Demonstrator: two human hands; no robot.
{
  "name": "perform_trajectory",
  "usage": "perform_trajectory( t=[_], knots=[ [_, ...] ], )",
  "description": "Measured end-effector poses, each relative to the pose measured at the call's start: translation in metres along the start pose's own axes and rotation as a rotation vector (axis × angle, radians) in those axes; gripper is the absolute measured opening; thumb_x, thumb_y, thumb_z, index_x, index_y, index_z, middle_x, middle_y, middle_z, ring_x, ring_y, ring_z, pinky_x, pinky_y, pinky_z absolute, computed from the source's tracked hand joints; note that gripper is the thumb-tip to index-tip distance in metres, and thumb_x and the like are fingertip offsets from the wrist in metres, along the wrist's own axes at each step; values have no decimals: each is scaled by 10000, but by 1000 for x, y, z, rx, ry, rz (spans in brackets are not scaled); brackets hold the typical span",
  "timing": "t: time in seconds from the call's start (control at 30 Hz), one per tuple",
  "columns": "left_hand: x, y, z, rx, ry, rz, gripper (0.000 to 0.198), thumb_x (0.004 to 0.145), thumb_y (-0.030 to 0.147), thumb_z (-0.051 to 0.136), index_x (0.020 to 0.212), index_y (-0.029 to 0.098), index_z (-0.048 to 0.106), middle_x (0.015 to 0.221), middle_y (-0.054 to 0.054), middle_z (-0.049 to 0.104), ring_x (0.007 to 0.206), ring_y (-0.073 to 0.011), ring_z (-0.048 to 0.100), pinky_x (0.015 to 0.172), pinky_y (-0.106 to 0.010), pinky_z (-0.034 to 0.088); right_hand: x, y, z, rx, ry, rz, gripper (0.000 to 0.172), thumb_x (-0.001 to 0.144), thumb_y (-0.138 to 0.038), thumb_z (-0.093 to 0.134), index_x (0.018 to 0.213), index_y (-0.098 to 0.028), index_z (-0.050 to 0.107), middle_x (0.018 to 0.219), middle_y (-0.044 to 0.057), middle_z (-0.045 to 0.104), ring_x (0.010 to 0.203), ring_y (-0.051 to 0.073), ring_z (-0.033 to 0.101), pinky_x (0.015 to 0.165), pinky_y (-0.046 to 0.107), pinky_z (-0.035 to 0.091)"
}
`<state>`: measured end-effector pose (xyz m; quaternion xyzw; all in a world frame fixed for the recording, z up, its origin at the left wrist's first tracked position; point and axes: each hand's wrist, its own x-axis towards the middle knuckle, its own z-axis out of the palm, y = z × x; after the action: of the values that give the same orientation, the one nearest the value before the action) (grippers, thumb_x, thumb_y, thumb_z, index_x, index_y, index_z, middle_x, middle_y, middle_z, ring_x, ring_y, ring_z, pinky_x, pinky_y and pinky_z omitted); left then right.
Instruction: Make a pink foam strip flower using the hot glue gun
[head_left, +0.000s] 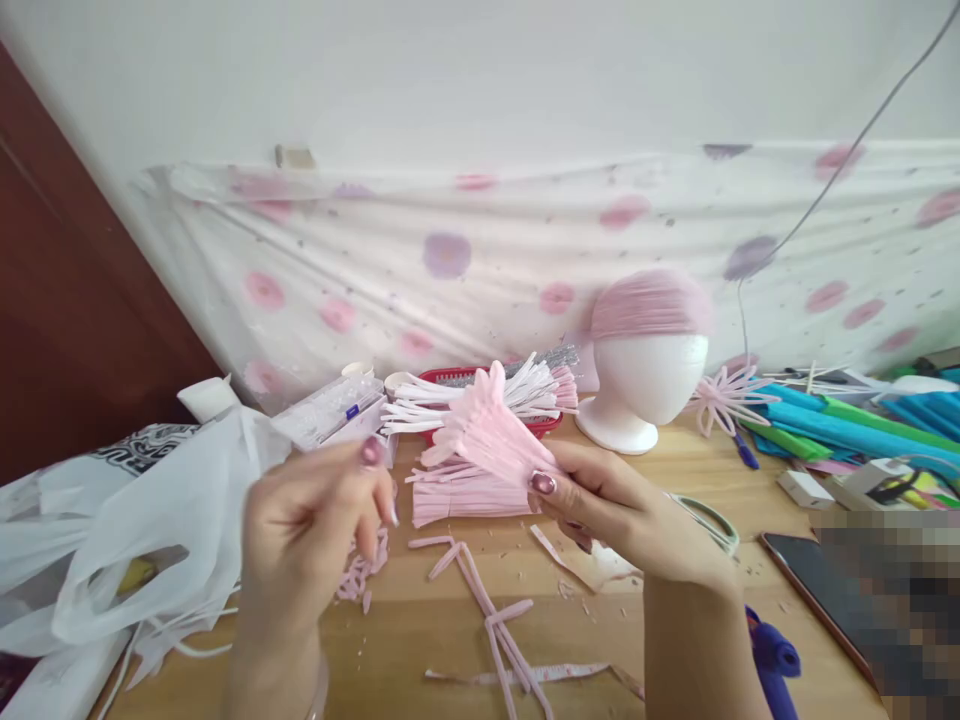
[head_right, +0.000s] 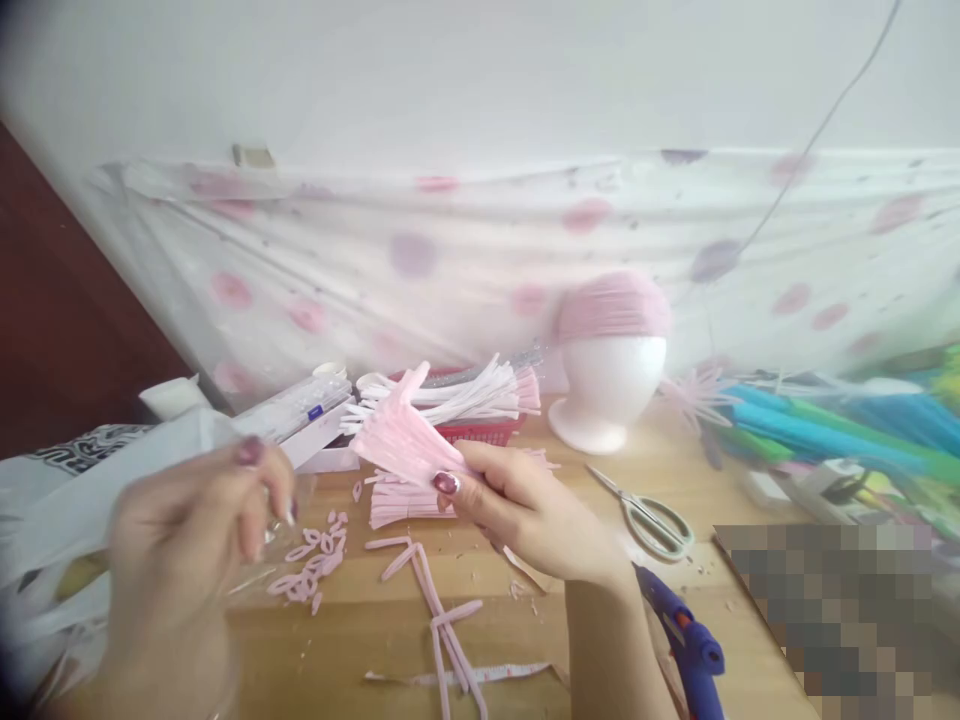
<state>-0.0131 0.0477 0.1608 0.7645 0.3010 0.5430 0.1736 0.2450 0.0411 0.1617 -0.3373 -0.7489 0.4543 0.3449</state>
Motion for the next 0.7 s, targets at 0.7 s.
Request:
perform_trajectory(
  t=[0.7],
  knots=[
    [3,-12,80,-261,-21,-497,221,872,419,653,900,199,653,948,-45,723,869,-203,673,822,-333,507,22,17,14,60,240,-11,217,968,-381,559,909,-178,511,735,-39,451,649,103,415,570,242,338]
  ],
)
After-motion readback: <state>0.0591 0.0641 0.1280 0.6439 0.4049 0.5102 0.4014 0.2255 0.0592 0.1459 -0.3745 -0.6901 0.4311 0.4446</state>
